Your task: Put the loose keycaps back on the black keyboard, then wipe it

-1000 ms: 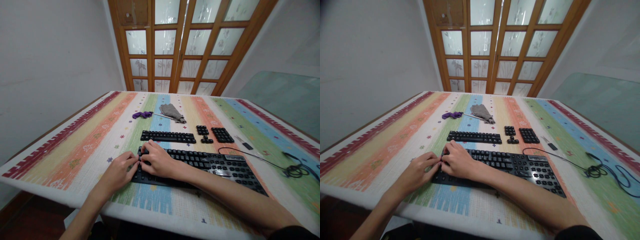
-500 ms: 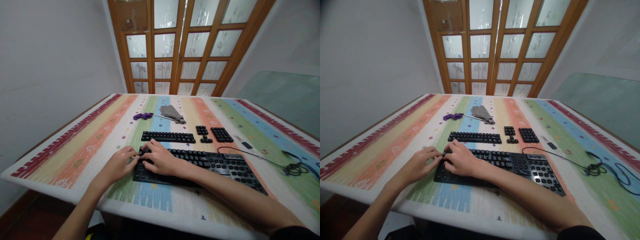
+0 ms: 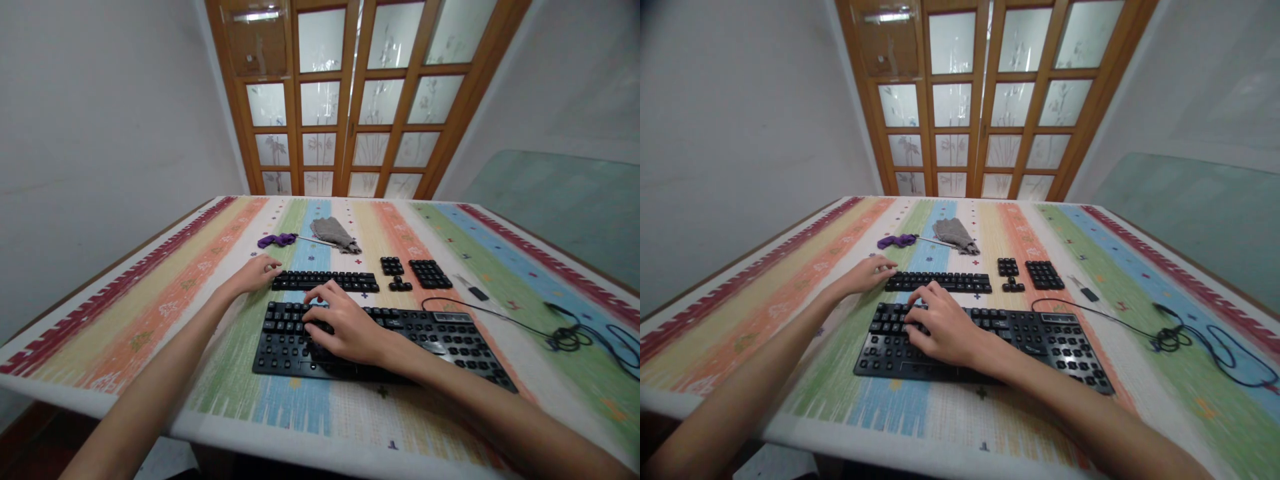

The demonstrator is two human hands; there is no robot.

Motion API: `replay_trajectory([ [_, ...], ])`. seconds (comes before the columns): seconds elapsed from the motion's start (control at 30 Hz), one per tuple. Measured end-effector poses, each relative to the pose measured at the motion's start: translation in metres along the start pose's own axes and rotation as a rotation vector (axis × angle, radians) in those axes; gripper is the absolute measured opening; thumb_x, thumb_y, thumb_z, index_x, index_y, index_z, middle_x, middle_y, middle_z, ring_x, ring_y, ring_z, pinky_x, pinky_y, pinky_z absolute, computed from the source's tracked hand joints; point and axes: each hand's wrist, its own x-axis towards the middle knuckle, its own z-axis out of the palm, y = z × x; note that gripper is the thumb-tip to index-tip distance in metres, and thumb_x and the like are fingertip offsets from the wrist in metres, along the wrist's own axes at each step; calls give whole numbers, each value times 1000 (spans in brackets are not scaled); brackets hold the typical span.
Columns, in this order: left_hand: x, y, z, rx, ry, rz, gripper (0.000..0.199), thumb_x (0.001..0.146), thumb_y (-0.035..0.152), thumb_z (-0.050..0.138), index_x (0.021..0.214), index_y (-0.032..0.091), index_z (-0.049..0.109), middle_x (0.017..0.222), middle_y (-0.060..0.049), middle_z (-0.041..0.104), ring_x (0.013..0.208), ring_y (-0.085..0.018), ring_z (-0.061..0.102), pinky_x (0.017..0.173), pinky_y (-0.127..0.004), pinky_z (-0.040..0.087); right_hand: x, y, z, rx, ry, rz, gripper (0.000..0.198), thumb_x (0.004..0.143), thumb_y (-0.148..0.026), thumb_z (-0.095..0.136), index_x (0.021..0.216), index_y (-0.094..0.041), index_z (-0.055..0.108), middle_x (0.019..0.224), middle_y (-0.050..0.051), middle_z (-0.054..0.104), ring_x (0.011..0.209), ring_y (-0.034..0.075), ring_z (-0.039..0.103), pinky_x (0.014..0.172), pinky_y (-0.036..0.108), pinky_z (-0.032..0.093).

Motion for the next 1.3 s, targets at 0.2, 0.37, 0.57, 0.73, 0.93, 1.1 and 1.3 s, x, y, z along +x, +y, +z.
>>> replay_trajectory([
  [0.2, 11, -11, 7, -6, -54, -5, 25, 84, 35, 58, 83, 20, 77, 80, -6, 73, 75, -22, 64, 73, -30, 49, 0, 4, -12, -13, 18, 21, 13, 93, -20, 60, 88, -16, 71, 111, 14, 62, 104, 25, 52, 91, 45, 48],
  [0.37, 9, -18, 10, -16, -29, -45, 25, 82, 38, 60, 81, 18, 75, 81, -6, 72, 76, -22, 63, 74, -31, 49, 4, 8, -19, -28, 28, 24, 14, 93, -19, 59, 90, -15, 72, 110, 14, 62, 104, 26, 52, 92, 46, 48],
  [0.57, 9, -20, 12, -59, -21, -77, 27, 81, 40, 59, 81, 18, 75, 82, -7, 72, 77, -22, 64, 75, -31, 49, 5, 8, -17, -30, 26, 26, 14, 93, -19, 60, 90, -15, 72, 109, 14, 62, 103, 25, 52, 93, 46, 48],
  [0.73, 11, -18, 15, -117, -17, -108, 28, 78, 44, 62, 77, 19, 74, 77, -5, 71, 76, -22, 65, 74, -31, 50, 6, 8, -15, -24, 19, 28, 14, 93, -19, 60, 90, -14, 72, 110, 14, 62, 104, 25, 52, 93, 45, 48],
  [0.93, 8, -17, 11, -210, 51, -156, 37, 76, 55, 61, 78, 18, 66, 83, -6, 71, 79, -24, 66, 76, -34, 52, 7, 8, -16, -23, 16, 37, 13, 92, -19, 60, 91, -14, 72, 110, 13, 62, 103, 25, 52, 93, 45, 47],
  [1.1, -18, -8, -5, -318, 100, -151, 41, 81, 60, 56, 85, 19, 58, 87, -7, 68, 78, -22, 65, 73, -35, 53, 5, 8, -13, 2, -5, 43, 12, 92, -18, 60, 90, -15, 72, 110, 13, 62, 103, 24, 52, 92, 44, 48],
  [1.3, -79, 21, -20, -451, 53, -123, 36, 89, 53, 52, 95, 19, 58, 82, -4, 63, 70, -18, 62, 63, -30, 53, 8, 3, 3, 30, -43, 14, 10, 91, -18, 62, 94, -15, 70, 106, 11, 64, 98, 23, 52, 89, 42, 48],
])
